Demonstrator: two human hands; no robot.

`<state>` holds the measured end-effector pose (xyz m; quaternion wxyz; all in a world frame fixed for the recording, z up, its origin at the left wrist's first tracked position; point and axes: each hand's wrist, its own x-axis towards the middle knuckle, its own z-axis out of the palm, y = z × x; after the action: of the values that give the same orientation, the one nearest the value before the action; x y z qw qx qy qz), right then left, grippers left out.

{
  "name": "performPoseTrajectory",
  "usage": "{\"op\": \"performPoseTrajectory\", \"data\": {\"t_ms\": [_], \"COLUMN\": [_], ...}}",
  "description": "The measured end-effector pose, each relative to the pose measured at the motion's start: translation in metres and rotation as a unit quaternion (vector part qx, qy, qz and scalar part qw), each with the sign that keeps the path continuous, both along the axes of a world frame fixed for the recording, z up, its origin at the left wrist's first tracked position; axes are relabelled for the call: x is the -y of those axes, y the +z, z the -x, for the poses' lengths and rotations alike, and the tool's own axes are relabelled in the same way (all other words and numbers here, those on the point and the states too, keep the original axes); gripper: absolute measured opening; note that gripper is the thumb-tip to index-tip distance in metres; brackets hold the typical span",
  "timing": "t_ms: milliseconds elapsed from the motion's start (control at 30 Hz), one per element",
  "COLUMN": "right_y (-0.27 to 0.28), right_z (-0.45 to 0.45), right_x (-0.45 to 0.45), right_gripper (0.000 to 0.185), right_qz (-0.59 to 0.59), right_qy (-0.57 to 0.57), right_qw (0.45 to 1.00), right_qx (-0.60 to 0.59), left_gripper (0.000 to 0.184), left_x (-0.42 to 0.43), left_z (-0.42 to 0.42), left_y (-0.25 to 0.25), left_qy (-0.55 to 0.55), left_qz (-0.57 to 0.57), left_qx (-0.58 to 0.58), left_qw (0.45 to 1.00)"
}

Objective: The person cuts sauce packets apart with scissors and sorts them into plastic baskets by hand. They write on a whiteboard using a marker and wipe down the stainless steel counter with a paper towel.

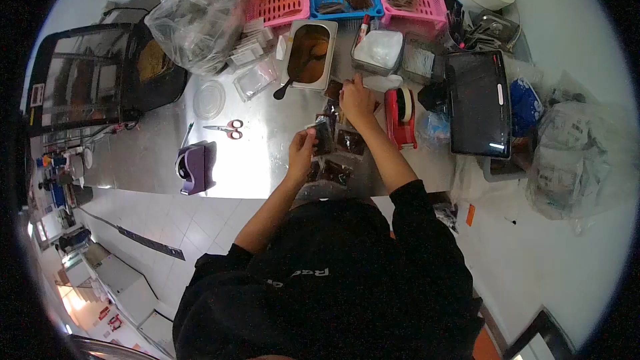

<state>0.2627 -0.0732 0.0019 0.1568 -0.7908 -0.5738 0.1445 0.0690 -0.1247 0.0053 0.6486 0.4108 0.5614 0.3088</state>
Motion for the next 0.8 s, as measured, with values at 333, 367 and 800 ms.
{"op": "performPoseTrajectory", "data": {"t_ms": [333, 367, 800], "right_y": [-0.025, -0.021, 0.009], "right_z": [0.007, 0.011, 0.034], "right_x": [0.006, 0.013, 0.061], "right_gripper": [0.026, 0.026, 0.018], "right_qz": [-0.011, -0.068, 0.052], "right_qy": [0.023, 0.032, 0.030], "right_qw": [0.999, 0.995, 0.845], "right_qx": [0.026, 0.067, -0.532], "left_gripper": [0.027, 0.027, 0.035], "left_x": [-0.003, -0.003, -0.010], "left_z": [0.004, 0.006, 0.004], "left_y": [-0.033, -0.034, -0.004], "left_qy": [-0.008, -0.009, -0.017], "left_qz": [-0.070, -0.074, 0.004], "left_qx": [-0.034, -0.032, 0.145], "left_qw": [0.997, 0.997, 0.989]}}
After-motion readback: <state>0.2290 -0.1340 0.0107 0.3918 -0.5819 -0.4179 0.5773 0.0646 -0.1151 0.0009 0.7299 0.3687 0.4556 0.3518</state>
